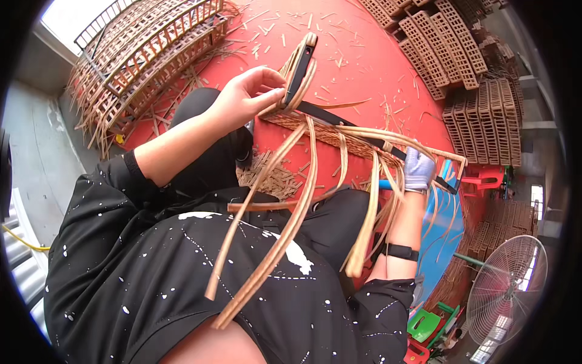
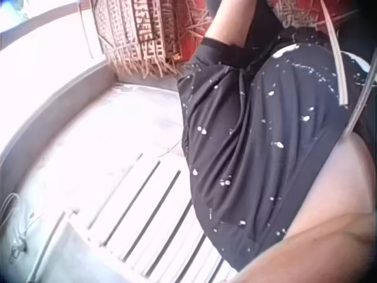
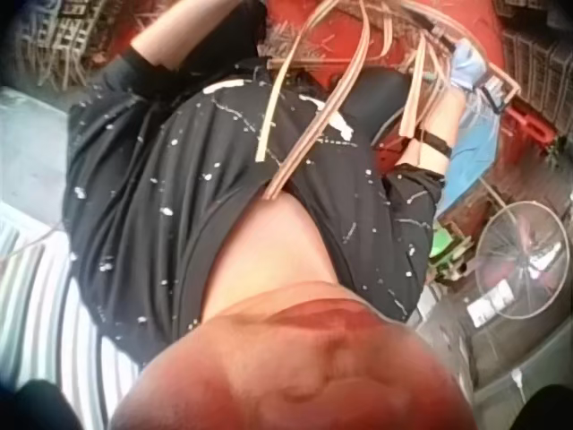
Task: Weaving bamboo strips onto a wooden frame and securing them with a staple gun to manufacture a chair component.
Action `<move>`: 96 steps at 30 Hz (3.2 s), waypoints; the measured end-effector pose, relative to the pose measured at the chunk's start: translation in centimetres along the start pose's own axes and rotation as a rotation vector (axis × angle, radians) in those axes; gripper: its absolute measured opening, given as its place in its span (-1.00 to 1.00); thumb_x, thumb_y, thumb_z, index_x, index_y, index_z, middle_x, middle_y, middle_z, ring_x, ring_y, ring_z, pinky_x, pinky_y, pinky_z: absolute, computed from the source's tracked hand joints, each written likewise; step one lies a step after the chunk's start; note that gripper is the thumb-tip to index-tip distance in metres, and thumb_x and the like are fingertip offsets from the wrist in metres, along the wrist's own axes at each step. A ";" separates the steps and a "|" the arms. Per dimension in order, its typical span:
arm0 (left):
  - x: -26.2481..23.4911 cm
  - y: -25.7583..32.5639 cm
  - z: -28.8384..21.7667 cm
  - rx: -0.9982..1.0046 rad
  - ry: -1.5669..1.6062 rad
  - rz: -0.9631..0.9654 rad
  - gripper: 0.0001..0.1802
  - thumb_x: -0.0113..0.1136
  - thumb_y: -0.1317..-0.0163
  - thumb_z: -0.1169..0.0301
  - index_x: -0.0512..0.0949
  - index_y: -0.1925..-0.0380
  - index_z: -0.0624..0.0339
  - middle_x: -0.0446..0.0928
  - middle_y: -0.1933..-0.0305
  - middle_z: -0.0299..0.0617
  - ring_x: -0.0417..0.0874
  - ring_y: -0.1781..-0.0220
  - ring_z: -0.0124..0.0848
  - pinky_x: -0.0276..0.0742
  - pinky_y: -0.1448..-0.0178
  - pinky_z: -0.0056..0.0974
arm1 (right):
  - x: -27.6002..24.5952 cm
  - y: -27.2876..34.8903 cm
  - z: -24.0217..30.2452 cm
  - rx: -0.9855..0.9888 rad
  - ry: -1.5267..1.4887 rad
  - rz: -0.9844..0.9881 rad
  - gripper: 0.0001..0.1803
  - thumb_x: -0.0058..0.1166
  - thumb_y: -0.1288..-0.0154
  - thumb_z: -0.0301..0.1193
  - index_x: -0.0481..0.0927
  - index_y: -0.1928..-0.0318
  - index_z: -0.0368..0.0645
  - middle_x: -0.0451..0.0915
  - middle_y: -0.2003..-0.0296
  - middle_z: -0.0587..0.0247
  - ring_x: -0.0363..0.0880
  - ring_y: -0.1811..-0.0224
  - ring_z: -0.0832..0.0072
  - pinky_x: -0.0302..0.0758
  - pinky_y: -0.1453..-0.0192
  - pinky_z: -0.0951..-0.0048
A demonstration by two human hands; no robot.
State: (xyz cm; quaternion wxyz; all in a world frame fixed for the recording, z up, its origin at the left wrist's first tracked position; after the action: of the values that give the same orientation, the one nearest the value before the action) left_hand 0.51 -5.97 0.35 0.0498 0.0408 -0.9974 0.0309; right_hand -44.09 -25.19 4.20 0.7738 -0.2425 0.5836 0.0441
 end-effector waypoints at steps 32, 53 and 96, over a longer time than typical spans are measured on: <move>-2.2 -3.5 -2.3 0.551 -0.948 -0.072 -0.43 0.18 -0.43 0.39 0.29 -0.37 0.26 0.50 -0.19 0.06 0.53 -0.21 -0.17 0.47 -0.27 -0.11 | -12.1 9.2 6.0 -0.006 -0.273 -0.758 -0.91 0.21 -0.23 -0.41 0.61 0.36 -0.14 0.64 0.37 0.12 0.65 0.31 0.12 0.57 0.20 0.18; 0.7 -2.7 -5.3 0.648 -1.010 -0.092 -0.62 0.17 -0.35 0.45 0.46 -0.14 0.31 0.26 -0.47 0.21 0.36 -0.42 0.13 0.29 -0.41 0.03 | -8.2 17.8 -17.0 1.107 -0.883 -0.495 -0.66 0.35 -0.24 -0.11 0.62 0.34 -0.13 0.54 0.54 0.34 0.44 0.60 0.51 0.36 0.54 0.41; 39.0 -3.0 -3.7 0.747 -1.323 0.734 -0.69 0.19 -0.32 0.19 0.49 0.01 0.02 0.63 0.10 -0.09 0.71 0.17 0.00 0.66 0.13 0.02 | -10.4 26.5 -9.8 0.884 -0.233 -0.979 -0.64 0.34 -0.25 -0.08 0.62 0.37 -0.11 0.51 0.57 0.32 0.50 0.54 0.34 0.47 0.39 0.22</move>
State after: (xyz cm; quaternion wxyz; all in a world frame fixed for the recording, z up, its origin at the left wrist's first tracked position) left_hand -37.59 -11.73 8.12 -0.5748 -0.2627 -0.6952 0.3426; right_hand -65.33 -3.85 3.26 0.7891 -0.1330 0.2819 -0.5294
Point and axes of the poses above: each hand's wrist, its own y-axis away from the middle knuckle, its own x-axis out of the palm, z = x × y, the point moved 6 cm from there along -y, towards the middle knuckle
